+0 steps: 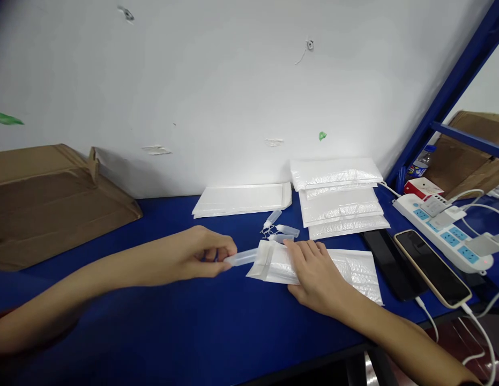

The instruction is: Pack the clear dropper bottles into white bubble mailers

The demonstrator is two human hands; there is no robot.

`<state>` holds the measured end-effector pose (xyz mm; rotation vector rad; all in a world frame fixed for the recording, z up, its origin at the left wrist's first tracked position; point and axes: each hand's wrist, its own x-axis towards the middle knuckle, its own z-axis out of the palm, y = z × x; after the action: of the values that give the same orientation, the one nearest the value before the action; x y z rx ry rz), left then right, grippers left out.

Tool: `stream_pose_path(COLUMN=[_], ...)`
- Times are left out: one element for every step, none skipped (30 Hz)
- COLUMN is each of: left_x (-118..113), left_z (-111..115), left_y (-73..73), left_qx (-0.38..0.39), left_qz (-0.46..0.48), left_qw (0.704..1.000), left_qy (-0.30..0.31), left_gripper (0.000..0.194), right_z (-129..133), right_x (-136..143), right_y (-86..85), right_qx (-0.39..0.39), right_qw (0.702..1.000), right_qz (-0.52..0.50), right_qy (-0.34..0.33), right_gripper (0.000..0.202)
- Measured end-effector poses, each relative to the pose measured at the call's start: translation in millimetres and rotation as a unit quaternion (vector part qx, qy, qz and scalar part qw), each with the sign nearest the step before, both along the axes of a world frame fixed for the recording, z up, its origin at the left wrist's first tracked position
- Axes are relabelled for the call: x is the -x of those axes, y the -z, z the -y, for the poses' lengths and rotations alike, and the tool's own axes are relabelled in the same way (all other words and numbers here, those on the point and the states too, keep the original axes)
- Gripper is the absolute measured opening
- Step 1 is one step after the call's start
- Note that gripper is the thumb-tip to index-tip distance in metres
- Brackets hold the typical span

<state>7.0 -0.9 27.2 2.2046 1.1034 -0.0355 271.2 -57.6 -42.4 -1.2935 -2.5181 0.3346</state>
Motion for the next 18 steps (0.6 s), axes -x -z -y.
stream_pose_path(left_x=[-4, -9, -14, -20, -25, -31, -36, -40, -43, -45, -45, -43, -41, -37, -33, -28, -24, -21], left_z=[3, 5, 7, 8, 9, 10, 12, 14, 17, 20, 22, 25, 27, 28, 29, 29, 27, 26], left_y=[-0.4, 1.2, 4.1, 7.8, 12.1, 16.4, 20.4, 24.1, 27.2, 29.7, 31.4, 32.5, 33.0, 33.2, 33.3, 33.5, 34.2, 35.3], left_qx=[-0.026, -0.052, -0.076, -0.096, -0.114, -0.128, -0.14, -0.146, -0.143, -0.132, -0.114, -0.094, -0.077, -0.067, -0.064, -0.064, -0.065, -0.065], left_qz=[-0.016, -0.025, -0.026, -0.018, -0.004, 0.016, 0.043, 0.075, 0.11, 0.145, 0.175, 0.196, 0.21, 0.223, 0.236, 0.249, 0.26, 0.268], left_qw=[0.999, 0.997, 0.994, 0.991, 0.988, 0.986, 0.983, 0.98, 0.977, 0.974, 0.972, 0.971, 0.971, 0.971, 0.969, 0.966, 0.961, 0.954], left_qy=[0.023, 0.047, 0.069, 0.088, 0.102, 0.11, 0.112, 0.111, 0.111, 0.11, 0.108, 0.101, 0.085, 0.06, 0.025, -0.018, -0.067, -0.118], left_gripper=[0.016, 0.016, 0.016, 0.016, 0.017, 0.018, 0.02, 0.023, 0.026, 0.029, 0.032, 0.035, 0.036, 0.035, 0.032, 0.029, 0.024, 0.019], right_z=[0, 0, -1, -1, -1, 0, 0, 0, 0, 1, 1, 2, 2, 2, 3, 3, 3, 4], right_x=[0, 1, 1, 1, 2, 2, 2, 2, 1, 1, 1, 1, 1, 1, 1, 1, 1, 1], right_y=[-0.1, 0.0, 0.3, 0.7, 1.3, 2.0, 2.6, 3.1, 3.4, 3.4, 3.1, 2.5, 1.8, 1.0, 0.2, -0.6, -1.2, -1.7], right_qx=[0.002, 0.004, 0.004, 0.003, 0.001, -0.002, -0.007, -0.01, -0.013, -0.015, -0.015, -0.015, -0.015, -0.015, -0.016, -0.017, -0.018, -0.018], right_qw=[1.0, 1.0, 1.0, 1.0, 1.0, 0.999, 0.999, 0.999, 0.999, 0.999, 0.998, 0.998, 0.998, 0.998, 0.998, 0.998, 0.998, 0.998], right_qz=[0.002, 0.003, 0.003, 0.0, -0.004, -0.009, -0.015, -0.021, -0.026, -0.031, -0.034, -0.038, -0.041, -0.043, -0.045, -0.047, -0.048, -0.048], right_qy=[-0.004, -0.009, -0.015, -0.022, -0.028, -0.033, -0.036, -0.038, -0.04, -0.042, -0.045, -0.046, -0.047, -0.048, -0.048, -0.048, -0.047, -0.047], right_gripper=[0.074, 0.073, 0.073, 0.072, 0.071, 0.071, 0.07, 0.07, 0.07, 0.07, 0.069, 0.069, 0.069, 0.069, 0.069, 0.07, 0.07, 0.07])
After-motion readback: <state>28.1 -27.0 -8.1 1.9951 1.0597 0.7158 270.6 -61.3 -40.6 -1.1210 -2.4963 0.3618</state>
